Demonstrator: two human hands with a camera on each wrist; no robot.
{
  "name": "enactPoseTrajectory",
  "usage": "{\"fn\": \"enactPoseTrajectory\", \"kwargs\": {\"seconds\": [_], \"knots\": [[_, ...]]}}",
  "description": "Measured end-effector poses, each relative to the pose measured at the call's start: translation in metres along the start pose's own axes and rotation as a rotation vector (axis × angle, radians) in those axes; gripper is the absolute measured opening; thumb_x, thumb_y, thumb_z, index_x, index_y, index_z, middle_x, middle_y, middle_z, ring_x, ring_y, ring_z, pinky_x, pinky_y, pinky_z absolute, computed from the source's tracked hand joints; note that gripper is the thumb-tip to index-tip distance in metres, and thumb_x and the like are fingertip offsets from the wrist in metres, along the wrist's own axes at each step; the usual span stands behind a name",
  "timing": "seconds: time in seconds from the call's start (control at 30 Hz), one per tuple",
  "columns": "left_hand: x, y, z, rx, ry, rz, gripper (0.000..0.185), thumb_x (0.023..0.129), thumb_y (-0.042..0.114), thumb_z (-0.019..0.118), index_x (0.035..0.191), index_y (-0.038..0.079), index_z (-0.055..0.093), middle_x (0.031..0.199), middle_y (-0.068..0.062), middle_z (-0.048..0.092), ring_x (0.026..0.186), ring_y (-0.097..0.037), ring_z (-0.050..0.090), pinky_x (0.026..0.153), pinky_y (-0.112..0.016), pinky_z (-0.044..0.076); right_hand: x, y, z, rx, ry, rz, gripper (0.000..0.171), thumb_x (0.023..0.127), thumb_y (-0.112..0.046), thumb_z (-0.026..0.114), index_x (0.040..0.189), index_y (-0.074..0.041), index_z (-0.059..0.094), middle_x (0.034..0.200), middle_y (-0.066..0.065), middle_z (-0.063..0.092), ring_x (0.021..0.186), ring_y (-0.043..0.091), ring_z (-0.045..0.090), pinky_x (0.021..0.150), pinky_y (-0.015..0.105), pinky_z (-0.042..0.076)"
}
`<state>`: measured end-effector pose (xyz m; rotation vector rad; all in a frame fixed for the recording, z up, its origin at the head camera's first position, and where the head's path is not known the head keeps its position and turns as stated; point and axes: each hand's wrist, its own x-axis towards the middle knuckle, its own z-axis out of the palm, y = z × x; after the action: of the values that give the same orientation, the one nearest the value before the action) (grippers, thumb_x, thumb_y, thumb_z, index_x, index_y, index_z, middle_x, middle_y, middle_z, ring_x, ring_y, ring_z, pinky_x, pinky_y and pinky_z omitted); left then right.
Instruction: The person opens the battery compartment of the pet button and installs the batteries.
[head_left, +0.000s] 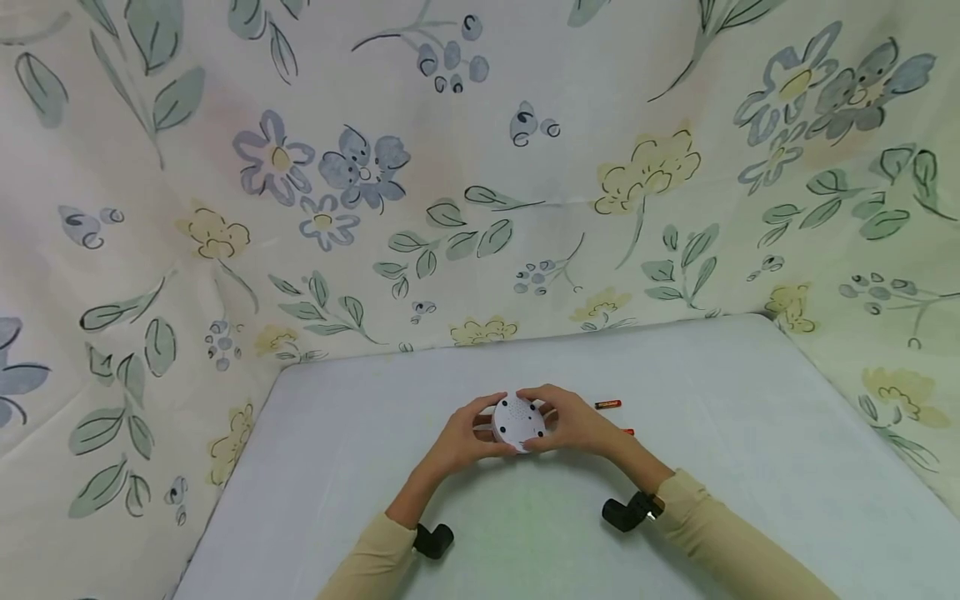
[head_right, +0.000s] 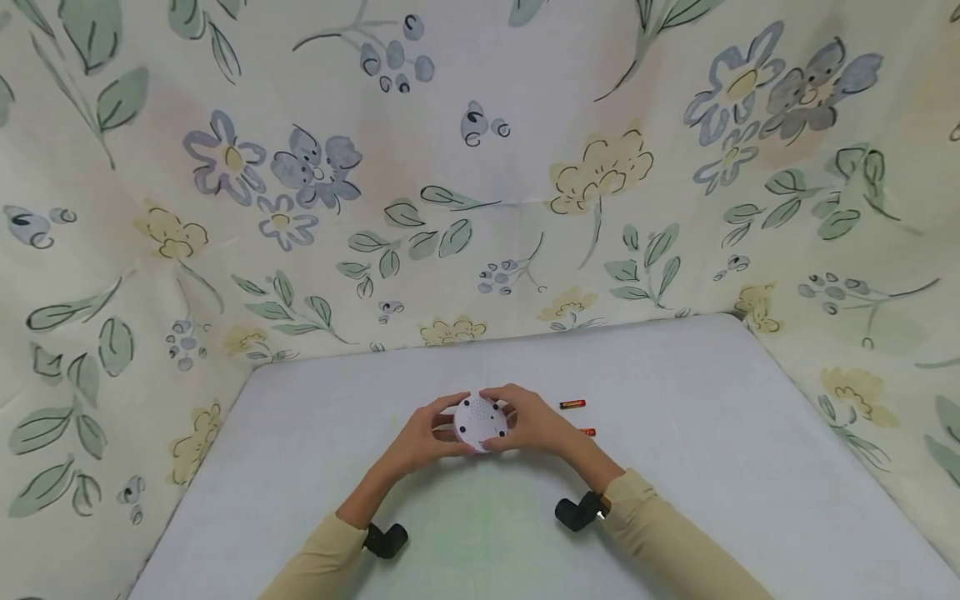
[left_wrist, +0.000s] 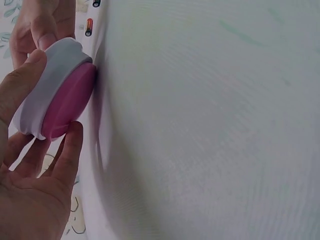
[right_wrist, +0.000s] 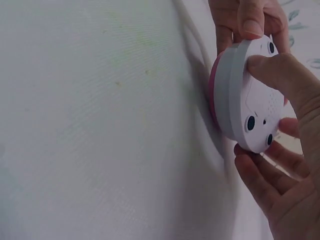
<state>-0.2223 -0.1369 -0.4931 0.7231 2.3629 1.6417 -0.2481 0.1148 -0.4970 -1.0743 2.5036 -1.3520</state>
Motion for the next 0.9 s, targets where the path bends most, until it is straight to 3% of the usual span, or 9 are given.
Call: {"fn": "enactPoseTrajectory", "kwargs": {"seconds": [0.23, 0.6, 0.9], "knots": [[0.002, 0.004, 0.001, 0.013, 0.016, -0.030, 0.085, 0.076, 0.005, 0.091, 0.150, 0.007, 0.050, 0.148, -0.013, 0.049, 0.117, -0.032, 0.062, 0.087, -0.032, 0.054, 0.004, -0.008, -0.003, -0.014, -0.054, 0.011, 0.078, 0.082, -0.025, 0.088, 0.148, -0.004, 0.050, 0.142, 0.010, 0.055, 0.102, 0.023, 0.066, 0.085, 0.035, 0.055], [0.007, 0.011, -0.002, 0.072, -0.007, -0.018, 0.084, 0.075, 0.007, 0.092, 0.148, 0.003, 0.051, 0.144, -0.015, 0.053, 0.111, -0.034, 0.065, 0.084, -0.033, 0.056, 0.009, -0.013, -0.004, -0.152, -0.076, -0.040, 0.074, 0.083, -0.020, 0.084, 0.145, 0.003, 0.050, 0.139, 0.015, 0.058, 0.118, 0.028, 0.061, 0.094, 0.041, 0.052], [0.009, 0.015, -0.001, 0.052, -0.027, 0.018, 0.079, 0.077, 0.001, 0.089, 0.146, -0.003, 0.051, 0.142, -0.021, 0.054, 0.109, -0.042, 0.065, 0.083, -0.043, 0.057, 0.008, -0.020, -0.004, -0.209, -0.096, -0.016, 0.075, 0.083, -0.020, 0.082, 0.147, 0.002, 0.048, 0.133, 0.010, 0.060, 0.107, 0.019, 0.058, 0.089, 0.038, 0.052]]}}
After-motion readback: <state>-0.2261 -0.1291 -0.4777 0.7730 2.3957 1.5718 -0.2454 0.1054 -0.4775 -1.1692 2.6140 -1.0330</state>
